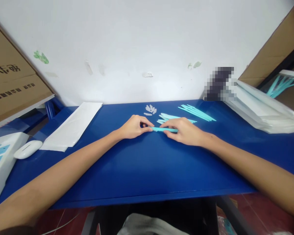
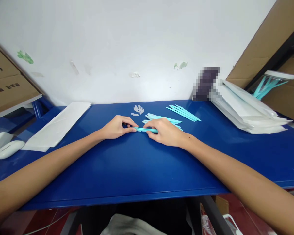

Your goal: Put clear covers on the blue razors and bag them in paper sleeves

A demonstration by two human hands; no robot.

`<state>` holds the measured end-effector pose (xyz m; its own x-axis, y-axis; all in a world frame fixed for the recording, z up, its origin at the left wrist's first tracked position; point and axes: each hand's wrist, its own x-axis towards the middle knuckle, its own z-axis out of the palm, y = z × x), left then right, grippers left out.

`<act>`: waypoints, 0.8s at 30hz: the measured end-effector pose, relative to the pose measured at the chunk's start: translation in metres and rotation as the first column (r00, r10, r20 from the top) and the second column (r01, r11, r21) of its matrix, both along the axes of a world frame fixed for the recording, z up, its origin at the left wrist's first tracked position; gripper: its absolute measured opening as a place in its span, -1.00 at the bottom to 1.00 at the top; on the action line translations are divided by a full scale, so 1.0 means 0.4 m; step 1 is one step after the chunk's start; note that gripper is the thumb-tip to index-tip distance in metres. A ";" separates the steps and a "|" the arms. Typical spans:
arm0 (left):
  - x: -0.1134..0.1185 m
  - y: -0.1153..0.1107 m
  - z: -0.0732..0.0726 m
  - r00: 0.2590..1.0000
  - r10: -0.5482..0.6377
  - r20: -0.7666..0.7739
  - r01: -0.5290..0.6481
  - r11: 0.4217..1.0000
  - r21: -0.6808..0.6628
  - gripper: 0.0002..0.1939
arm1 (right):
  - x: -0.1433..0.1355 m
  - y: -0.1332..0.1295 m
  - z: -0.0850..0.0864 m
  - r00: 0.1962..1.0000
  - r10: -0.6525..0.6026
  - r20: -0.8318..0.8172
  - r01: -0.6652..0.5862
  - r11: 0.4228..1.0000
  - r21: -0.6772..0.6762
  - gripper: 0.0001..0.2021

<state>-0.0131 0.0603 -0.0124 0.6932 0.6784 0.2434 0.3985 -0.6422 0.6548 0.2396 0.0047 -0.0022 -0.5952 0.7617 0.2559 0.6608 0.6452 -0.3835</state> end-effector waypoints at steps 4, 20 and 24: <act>-0.002 0.000 -0.002 1.000 -0.003 -0.015 0.003 1.000 0.016 -0.74 | 0.010 0.000 0.022 0.994 0.008 0.108 -0.010 1.000 0.016 -0.73; 0.003 -0.008 -0.016 0.934 0.203 -0.295 -0.121 0.954 0.274 -0.48 | 0.086 0.046 0.039 0.927 -0.214 0.309 0.156 0.967 0.201 -0.76; 0.003 -0.006 -0.017 0.922 0.203 -0.330 -0.122 0.961 0.250 -0.46 | 0.106 0.052 0.070 0.900 -0.349 0.260 0.276 0.920 0.278 -0.70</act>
<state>-0.0120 0.0581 -0.0194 0.6460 0.7459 0.1622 0.6866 -0.6606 0.3036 0.2822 0.0254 0.0256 -0.4115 0.8628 0.2936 0.9021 0.4314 -0.0035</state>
